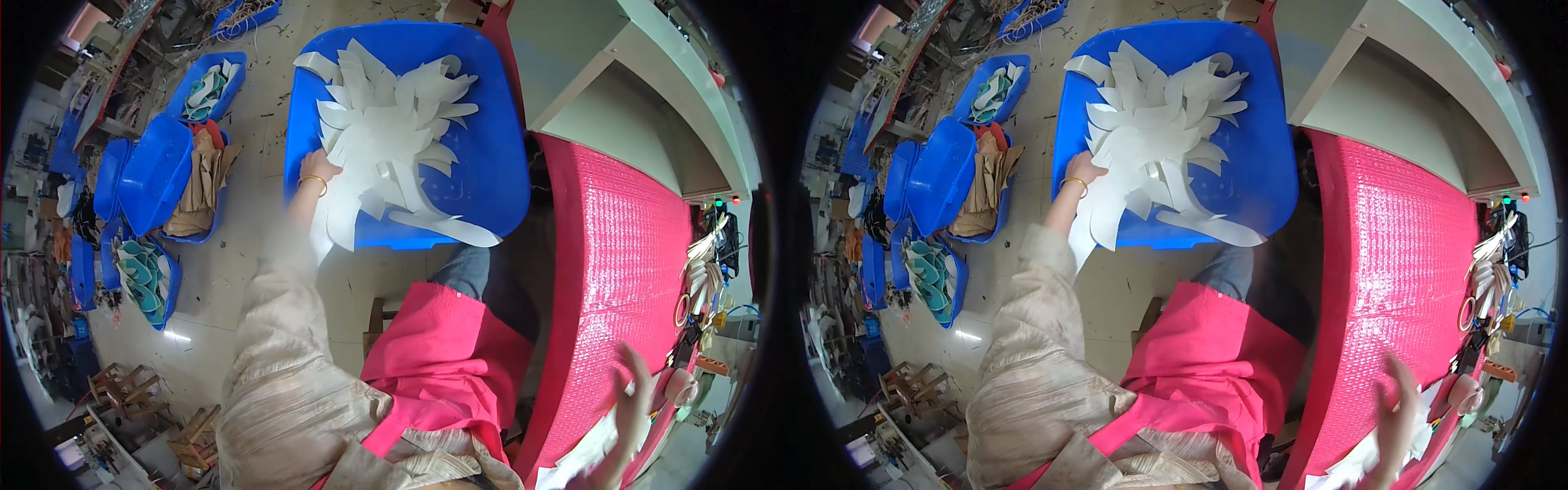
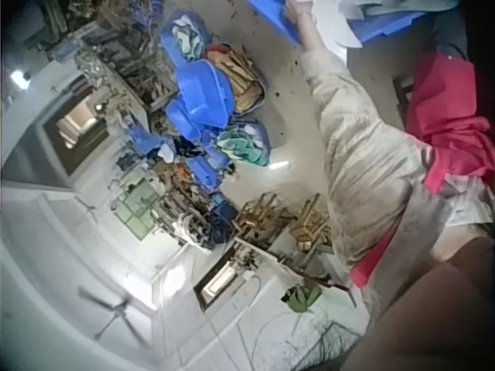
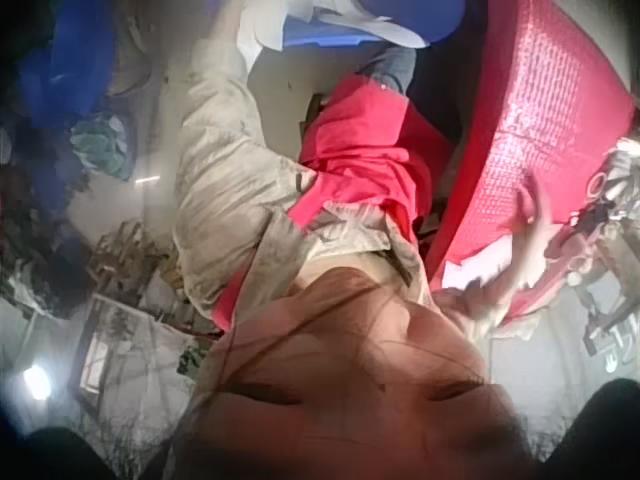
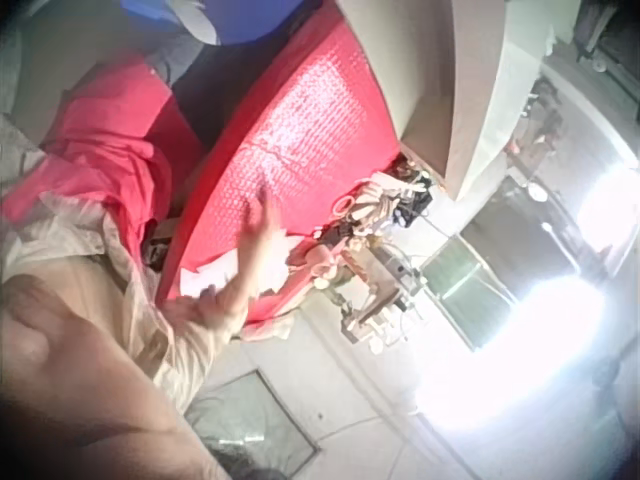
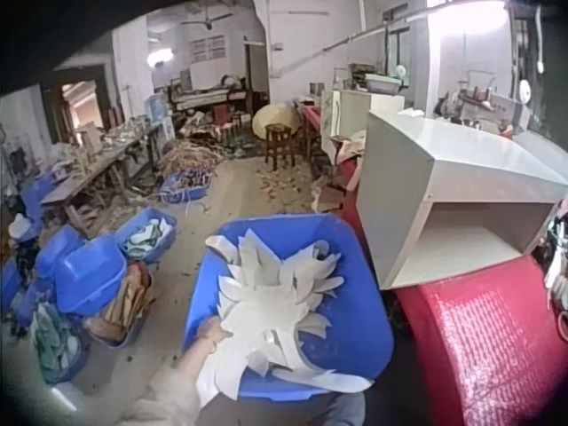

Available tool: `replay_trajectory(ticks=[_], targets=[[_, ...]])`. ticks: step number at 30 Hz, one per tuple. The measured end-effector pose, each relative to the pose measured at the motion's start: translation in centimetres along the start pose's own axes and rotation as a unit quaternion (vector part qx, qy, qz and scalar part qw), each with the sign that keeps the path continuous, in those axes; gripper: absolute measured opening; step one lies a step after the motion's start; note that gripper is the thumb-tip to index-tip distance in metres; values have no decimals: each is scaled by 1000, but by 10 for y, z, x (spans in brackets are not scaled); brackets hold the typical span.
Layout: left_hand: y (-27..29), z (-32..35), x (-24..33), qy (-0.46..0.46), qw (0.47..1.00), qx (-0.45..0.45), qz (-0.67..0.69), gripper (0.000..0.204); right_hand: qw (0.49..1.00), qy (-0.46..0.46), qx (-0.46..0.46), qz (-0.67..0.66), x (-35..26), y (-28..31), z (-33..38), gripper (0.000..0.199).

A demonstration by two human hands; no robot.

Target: The person assembles shoe components by hand on a pink work surface. They place a white insole into a light green shoe upper, press the edges to secure it, and then stack the finished units. The person also handles white cutouts from a blue bin, placing them into a machine hopper before returning to stack the green shoe parts.

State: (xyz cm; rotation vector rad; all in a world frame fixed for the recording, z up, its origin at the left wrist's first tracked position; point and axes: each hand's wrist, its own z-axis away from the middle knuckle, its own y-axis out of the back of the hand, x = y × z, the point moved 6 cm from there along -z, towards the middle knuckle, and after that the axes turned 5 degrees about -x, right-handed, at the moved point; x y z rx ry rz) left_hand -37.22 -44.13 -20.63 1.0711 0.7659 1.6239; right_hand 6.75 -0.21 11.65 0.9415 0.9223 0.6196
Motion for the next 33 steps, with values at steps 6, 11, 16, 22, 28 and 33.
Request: replay_trajectory(ticks=[6,11,16,22,28,33], targets=[[54,63,49,-94,992,39,78,32,892,281,-294,-197,-164,-207,-149,35],[105,131,94,-111,979,131,111,24,864,107,-331,-364,-205,-288,-188,55],[123,196,86,-248,761,31,599,37,799,258,-291,-458,-237,-243,-166,67],[76,261,135,-297,554,-255,735,52,788,209,-186,-548,-196,-164,-124,37],[6,355,228,-262,627,-310,665,30,937,299,70,-164,-116,-64,-48,82],[-17,408,301,-322,584,-400,629,28,970,236,4,54,-60,-34,14,59]])
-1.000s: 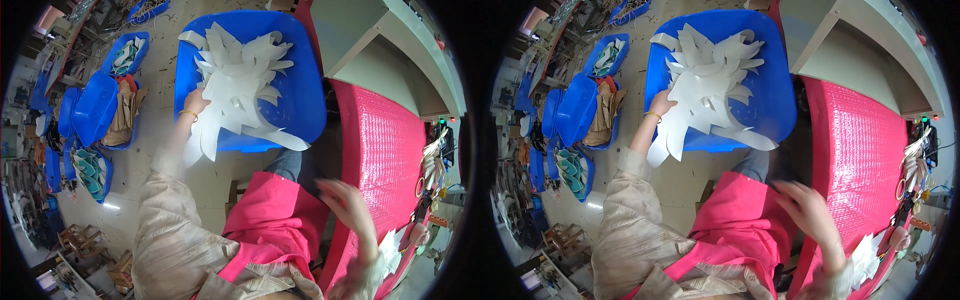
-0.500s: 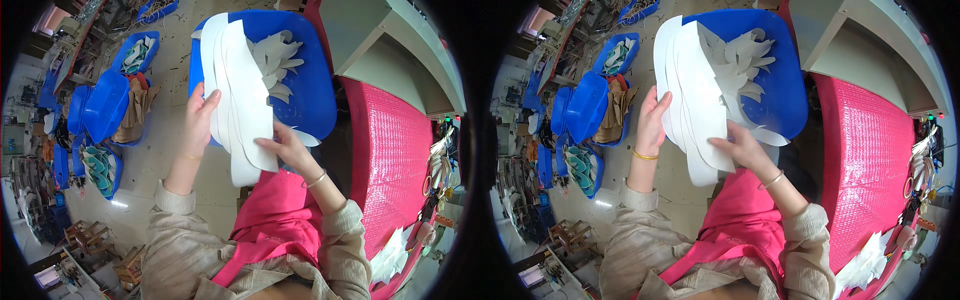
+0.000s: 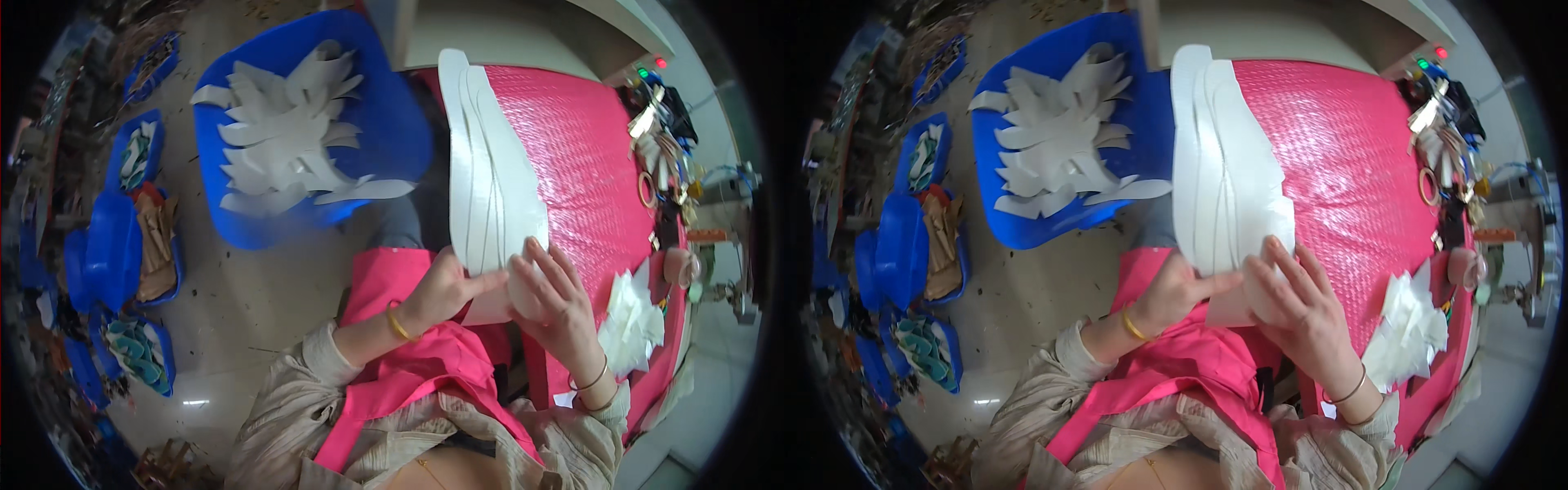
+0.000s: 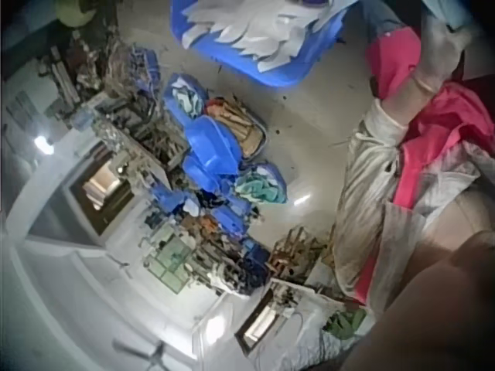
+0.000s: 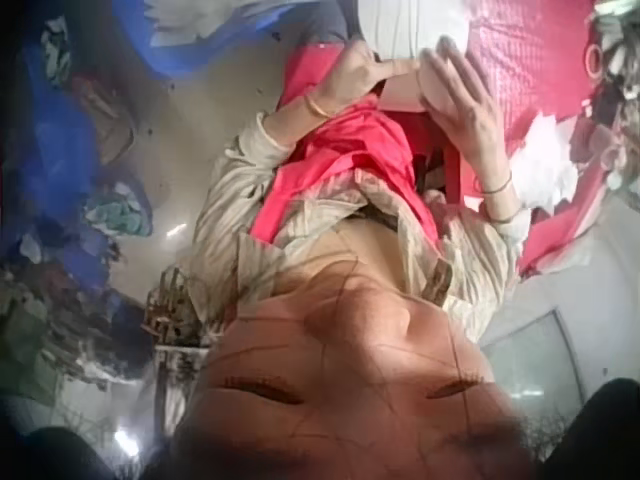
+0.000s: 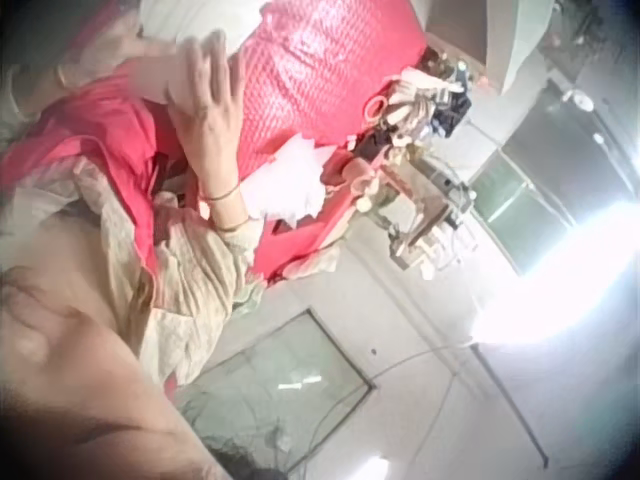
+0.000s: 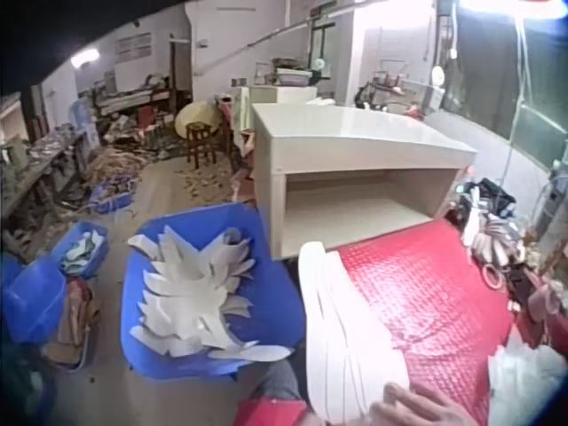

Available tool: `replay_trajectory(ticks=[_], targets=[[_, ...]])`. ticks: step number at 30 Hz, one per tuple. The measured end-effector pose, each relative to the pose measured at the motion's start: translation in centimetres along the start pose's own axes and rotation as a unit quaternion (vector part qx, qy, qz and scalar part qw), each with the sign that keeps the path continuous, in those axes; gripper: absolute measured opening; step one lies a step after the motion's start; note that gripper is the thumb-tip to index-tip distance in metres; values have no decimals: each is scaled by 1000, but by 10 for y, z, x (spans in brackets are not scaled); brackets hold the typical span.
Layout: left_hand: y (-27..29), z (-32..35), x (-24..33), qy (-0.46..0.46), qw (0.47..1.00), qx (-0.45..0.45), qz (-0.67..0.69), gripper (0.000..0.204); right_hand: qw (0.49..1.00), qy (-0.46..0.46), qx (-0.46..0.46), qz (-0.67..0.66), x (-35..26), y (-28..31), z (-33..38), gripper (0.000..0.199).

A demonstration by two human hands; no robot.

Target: The person assembles shoe components by hand on a pink work surface. They place a white insole into a light green shoe upper, press the edges to secure it, and then stack the finished units. The person also handles white cutouts from a blue bin, placing them into a machine hopper before returning to stack the green shoe parts.

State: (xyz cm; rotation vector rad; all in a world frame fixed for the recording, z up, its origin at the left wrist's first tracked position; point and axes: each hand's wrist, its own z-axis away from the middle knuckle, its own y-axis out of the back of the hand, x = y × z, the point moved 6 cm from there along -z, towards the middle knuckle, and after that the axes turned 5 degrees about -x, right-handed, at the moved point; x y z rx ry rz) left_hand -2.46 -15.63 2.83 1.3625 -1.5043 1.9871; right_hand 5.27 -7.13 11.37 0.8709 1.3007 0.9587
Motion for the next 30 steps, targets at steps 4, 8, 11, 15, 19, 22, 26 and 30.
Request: replay_trajectory(ticks=[4,8,11,15,19,22,26,30], targets=[[-23,-63,-47,56,990,-122,-41,28,998,-49,45,6,69,11,32,36],[-24,-101,-92,133,982,-112,68,26,866,-302,58,-393,161,-13,42,26],[-21,-106,-105,151,984,-57,78,26,854,-291,25,-431,181,-27,33,29],[-21,-101,-113,133,991,0,31,28,807,-336,-29,-485,192,-52,28,25],[-20,-100,-116,136,991,14,-8,28,790,-335,-48,-511,205,-65,22,20],[-16,-98,-117,146,988,6,-57,31,824,-332,-73,-454,210,-70,17,22],[-9,-92,-129,230,971,21,55,36,818,-311,109,-472,248,-26,13,23],[4,-73,-119,121,979,93,-133,40,883,-237,184,-362,295,27,-9,24]])
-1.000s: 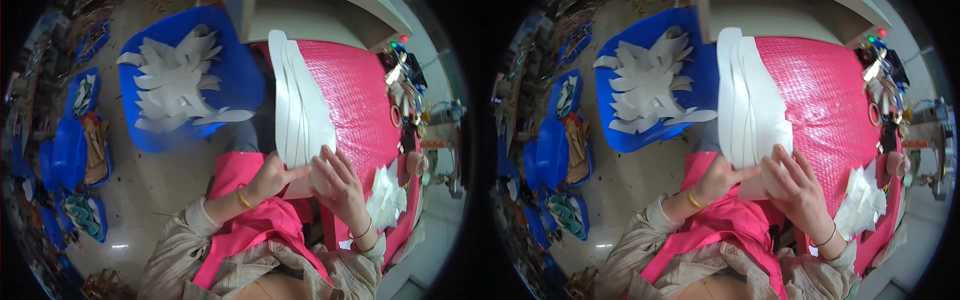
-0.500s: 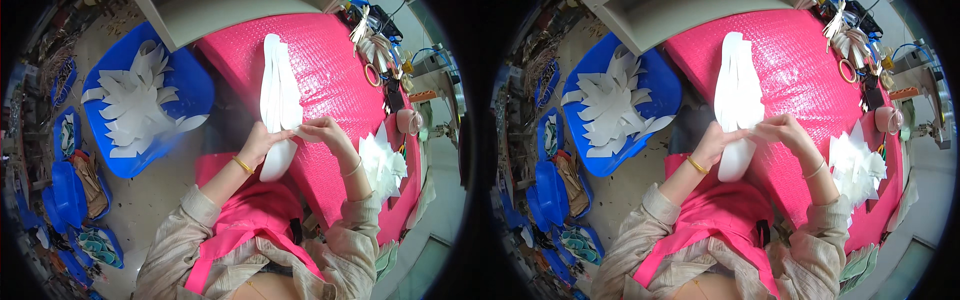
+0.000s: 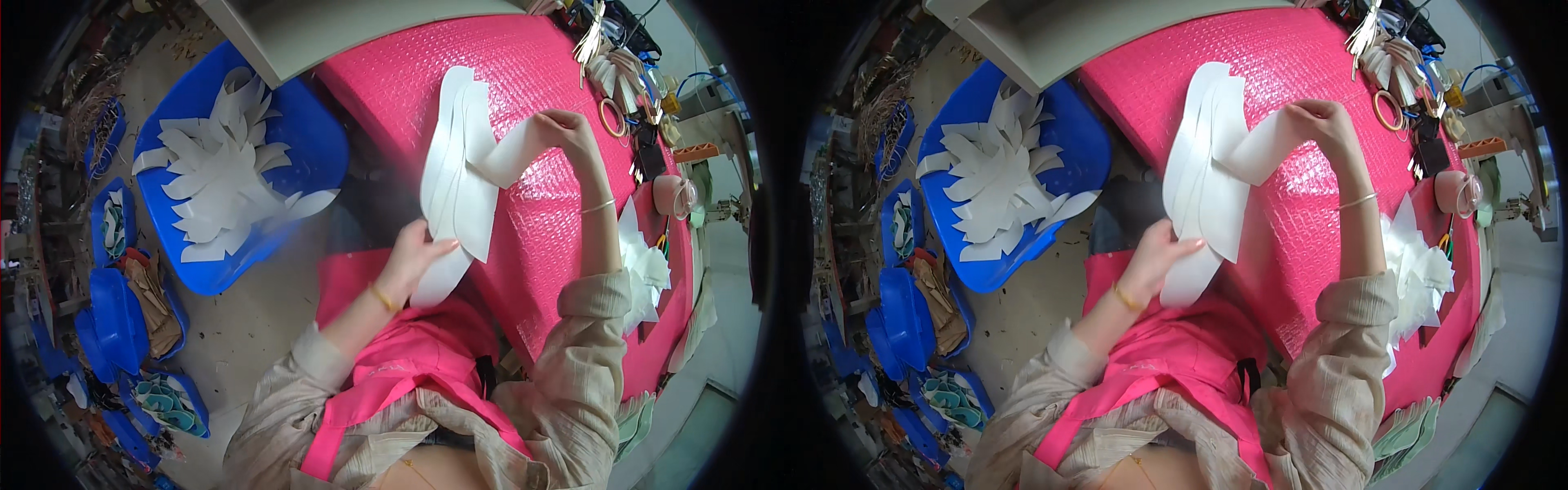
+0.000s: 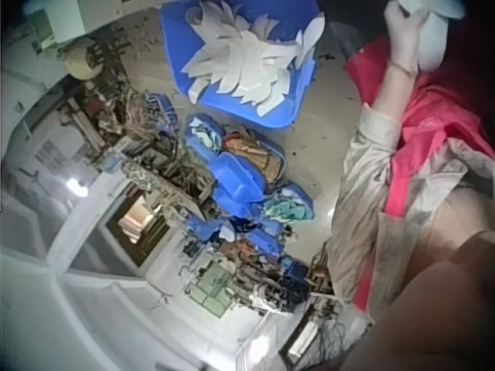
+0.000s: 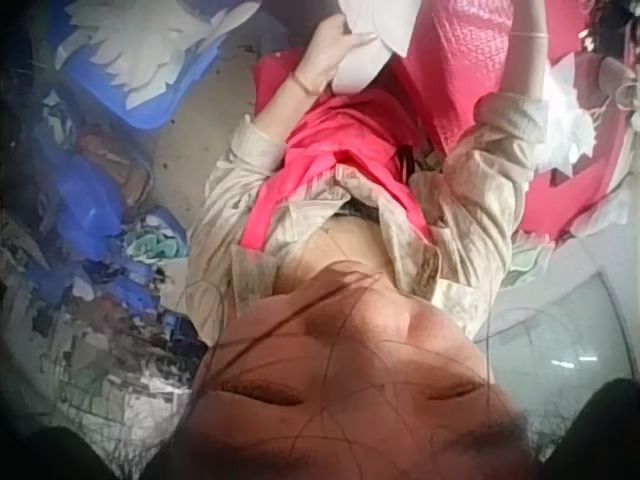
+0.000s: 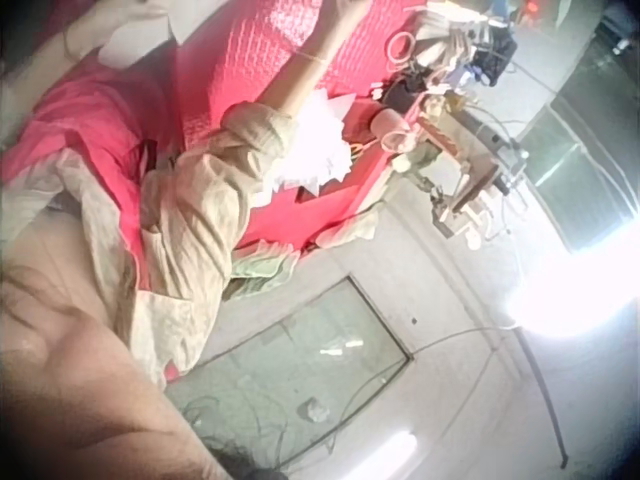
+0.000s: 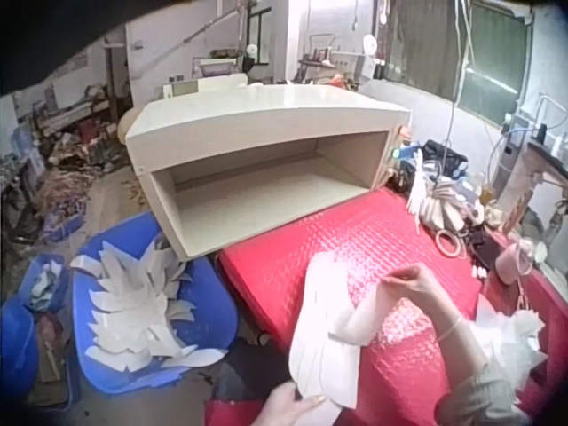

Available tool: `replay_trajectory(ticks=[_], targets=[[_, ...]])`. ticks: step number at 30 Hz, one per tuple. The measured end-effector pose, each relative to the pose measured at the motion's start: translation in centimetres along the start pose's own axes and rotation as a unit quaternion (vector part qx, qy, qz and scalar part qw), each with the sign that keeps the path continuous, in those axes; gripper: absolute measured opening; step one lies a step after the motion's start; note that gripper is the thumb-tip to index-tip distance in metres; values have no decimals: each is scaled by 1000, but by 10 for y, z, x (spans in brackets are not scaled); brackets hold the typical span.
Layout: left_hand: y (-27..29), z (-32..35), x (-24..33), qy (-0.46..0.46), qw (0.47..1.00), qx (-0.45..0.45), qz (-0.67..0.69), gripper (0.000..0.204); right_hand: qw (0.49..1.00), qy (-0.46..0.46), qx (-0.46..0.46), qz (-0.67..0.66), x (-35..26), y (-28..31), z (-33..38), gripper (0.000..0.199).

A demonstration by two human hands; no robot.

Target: The person assembles shoe components by hand on a pink work surface. They place a white insole into a light green shoe upper, press the edges to secure it, and then stack the finished units. The person also handles white cutouts from a blue bin, placing them into a machine hopper before returning to stack the green shoe parts.

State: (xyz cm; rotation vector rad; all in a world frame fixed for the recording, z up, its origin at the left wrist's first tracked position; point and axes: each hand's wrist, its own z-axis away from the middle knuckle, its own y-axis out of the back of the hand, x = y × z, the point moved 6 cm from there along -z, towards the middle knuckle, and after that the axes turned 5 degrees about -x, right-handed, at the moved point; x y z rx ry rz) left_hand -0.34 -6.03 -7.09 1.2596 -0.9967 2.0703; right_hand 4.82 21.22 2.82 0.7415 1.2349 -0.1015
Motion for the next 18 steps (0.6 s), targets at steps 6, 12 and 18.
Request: replay_trajectory(ticks=[6,12,18], targets=[[-56,13,63,-331,765,-32,-551,37,957,131,-138,219,-46,-34,-22,17],[-56,6,43,-302,744,-8,-597,37,964,65,27,256,-87,113,-86,21],[-56,-11,57,-235,821,-96,-511,33,957,28,101,269,-134,227,-86,29]])
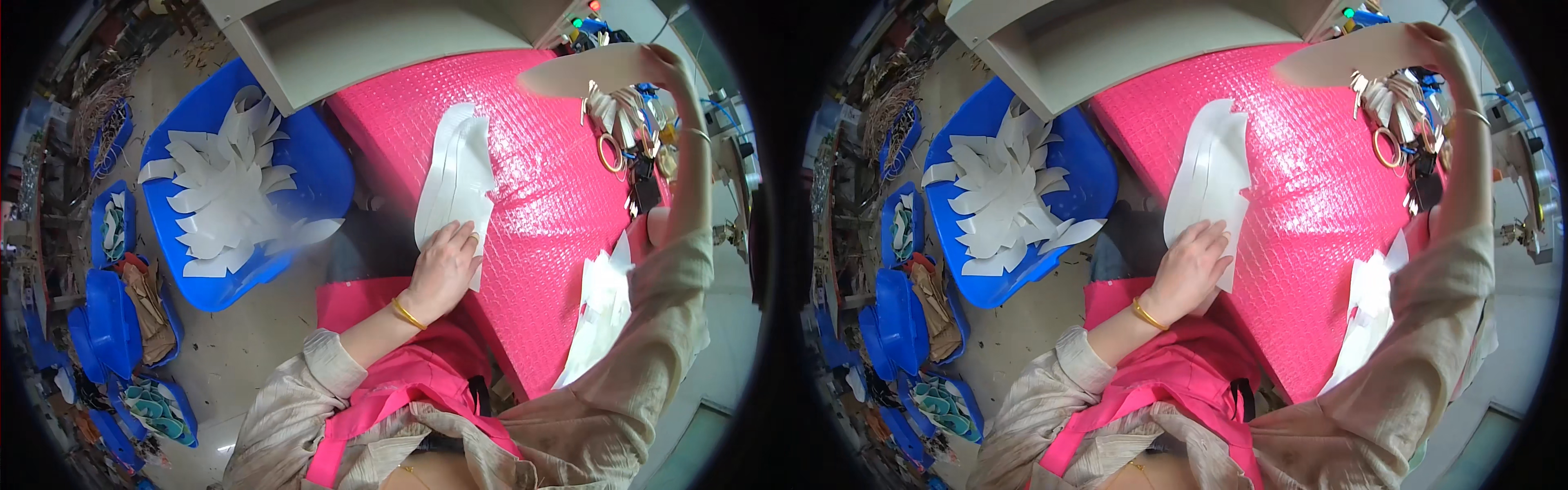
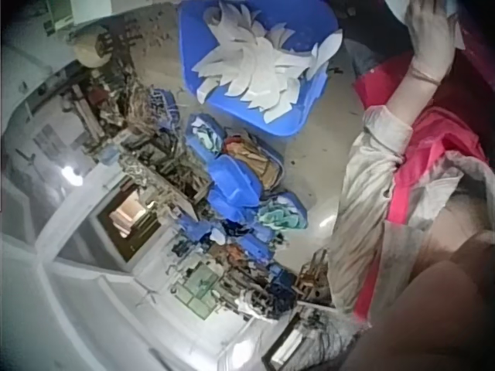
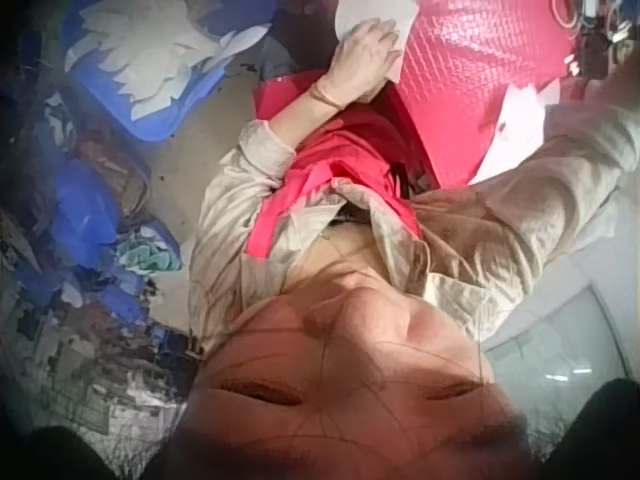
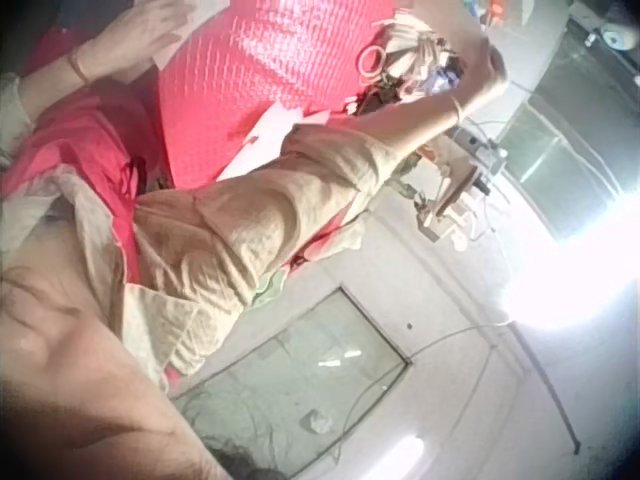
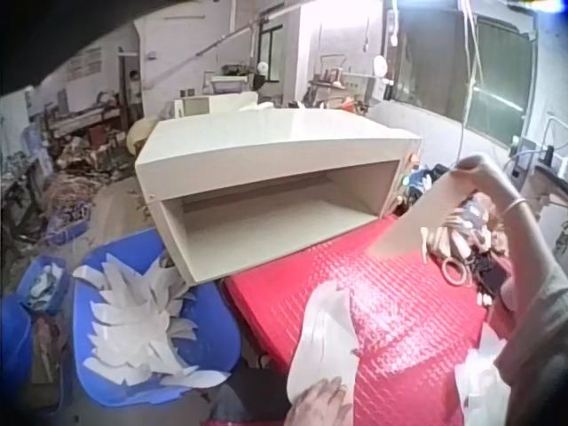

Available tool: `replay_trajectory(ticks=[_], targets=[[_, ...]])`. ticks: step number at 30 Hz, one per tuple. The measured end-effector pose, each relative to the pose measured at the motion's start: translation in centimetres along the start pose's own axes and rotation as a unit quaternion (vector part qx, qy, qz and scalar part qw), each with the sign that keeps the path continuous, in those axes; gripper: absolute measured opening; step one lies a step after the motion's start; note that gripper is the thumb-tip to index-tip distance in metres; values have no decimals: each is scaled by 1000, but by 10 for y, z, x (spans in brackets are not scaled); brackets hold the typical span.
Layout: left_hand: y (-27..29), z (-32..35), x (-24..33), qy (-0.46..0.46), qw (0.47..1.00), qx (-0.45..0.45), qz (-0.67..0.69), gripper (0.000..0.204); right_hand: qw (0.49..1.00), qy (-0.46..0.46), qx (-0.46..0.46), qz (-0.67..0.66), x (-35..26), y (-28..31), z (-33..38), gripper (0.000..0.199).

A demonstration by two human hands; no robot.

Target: The person assembles shoe components by hand on a pink work surface. They place a white insole into a light green shoe upper, press the edges to secure it, and then stack the finished units. The person also handles white cutouts from a blue bin, placing them into a machine hopper before returning to stack the green shoe parts.

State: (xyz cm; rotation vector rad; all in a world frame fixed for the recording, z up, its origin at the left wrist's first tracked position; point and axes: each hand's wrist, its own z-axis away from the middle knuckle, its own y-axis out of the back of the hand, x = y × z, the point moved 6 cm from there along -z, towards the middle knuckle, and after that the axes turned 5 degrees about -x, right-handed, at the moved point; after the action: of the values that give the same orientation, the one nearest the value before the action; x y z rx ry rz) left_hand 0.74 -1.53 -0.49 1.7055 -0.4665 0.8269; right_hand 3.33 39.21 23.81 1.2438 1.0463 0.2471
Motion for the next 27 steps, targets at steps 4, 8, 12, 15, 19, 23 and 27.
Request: replay_trajectory(ticks=[4,8,12,15,19,23,27], targets=[[9,-55,-20,67,888,-114,440,49,990,125,-32,-54,-54,-12,53,23],[66,-83,-28,113,623,-32,773,62,948,258,-180,55,-157,-189,128,19],[67,-84,-74,71,707,79,699,34,931,142,-306,-143,-148,-243,132,27],[86,-63,-94,114,737,97,660,40,979,-8,-202,-31,-135,-261,57,43],[114,-55,-102,98,755,111,639,49,930,-32,-223,-291,-144,-325,-25,41],[134,-45,-157,132,820,243,501,69,873,43,-310,-375,-197,-382,-100,25],[154,-37,-172,110,814,294,488,81,840,76,-130,-522,-281,-387,-140,15]])
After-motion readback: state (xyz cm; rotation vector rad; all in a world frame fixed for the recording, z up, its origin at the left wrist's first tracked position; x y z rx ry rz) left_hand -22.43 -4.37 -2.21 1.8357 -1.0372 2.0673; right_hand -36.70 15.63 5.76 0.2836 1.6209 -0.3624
